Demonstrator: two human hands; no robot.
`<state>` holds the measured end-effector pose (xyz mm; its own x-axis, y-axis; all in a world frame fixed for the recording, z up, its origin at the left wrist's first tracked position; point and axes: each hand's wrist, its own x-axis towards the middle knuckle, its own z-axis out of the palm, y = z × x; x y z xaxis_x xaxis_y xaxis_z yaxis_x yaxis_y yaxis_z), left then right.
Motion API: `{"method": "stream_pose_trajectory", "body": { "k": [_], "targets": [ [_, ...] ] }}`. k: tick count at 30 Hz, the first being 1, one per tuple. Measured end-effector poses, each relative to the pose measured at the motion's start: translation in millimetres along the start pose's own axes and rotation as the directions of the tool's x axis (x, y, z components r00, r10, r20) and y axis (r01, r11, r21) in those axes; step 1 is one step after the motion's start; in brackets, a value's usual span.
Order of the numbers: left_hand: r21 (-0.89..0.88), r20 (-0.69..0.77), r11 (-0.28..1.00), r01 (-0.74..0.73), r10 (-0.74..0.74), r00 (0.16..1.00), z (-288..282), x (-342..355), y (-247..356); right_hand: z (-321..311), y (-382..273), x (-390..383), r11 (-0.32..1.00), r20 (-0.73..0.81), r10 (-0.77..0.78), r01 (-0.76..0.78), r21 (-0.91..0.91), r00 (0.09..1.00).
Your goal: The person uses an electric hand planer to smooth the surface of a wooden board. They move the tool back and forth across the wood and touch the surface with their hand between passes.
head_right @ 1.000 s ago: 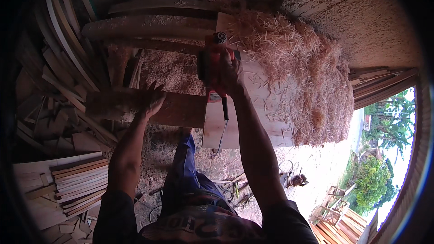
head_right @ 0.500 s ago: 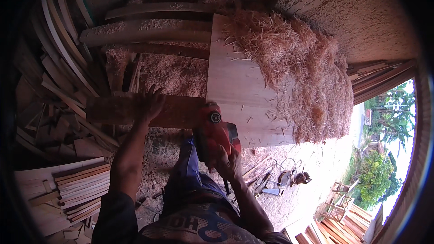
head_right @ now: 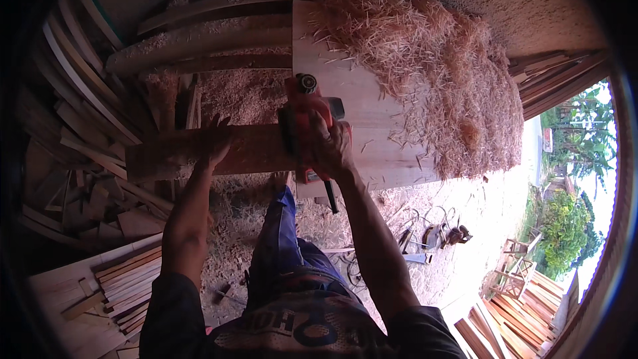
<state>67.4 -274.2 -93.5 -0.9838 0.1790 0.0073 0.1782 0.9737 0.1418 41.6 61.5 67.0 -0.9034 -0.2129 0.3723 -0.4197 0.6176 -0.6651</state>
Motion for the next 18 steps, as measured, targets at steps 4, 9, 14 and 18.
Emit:
{"method": "stream_pose_trajectory", "body": {
  "k": [4, 9, 14, 18],
  "targets": [
    [-0.024, -0.021, 0.993, 0.119, -0.119, 0.993, 29, -22, -30, -48, -72, -124, 0.974, 0.241, 0.207, -0.223, 0.040, 0.948],
    [-0.098, -0.035, 0.991, 0.091, -0.095, 0.995, -10, -3, 26, -84, -91, -155, 0.683, 0.304, 0.675, -0.725, 0.086, 0.672],
    [0.013, 0.147, 0.998, 0.060, -0.061, 0.987, 4, -18, -15, -32, -72, -16, 0.739, 0.341, 0.580, -0.654, 0.162, 0.740],
    [0.089, 0.180, 0.996, -0.024, 0.008, 0.984, -23, -7, 2, 19, 11, 112, 0.968, 0.171, 0.168, -0.195, 0.159, 0.971]
  ]
}}
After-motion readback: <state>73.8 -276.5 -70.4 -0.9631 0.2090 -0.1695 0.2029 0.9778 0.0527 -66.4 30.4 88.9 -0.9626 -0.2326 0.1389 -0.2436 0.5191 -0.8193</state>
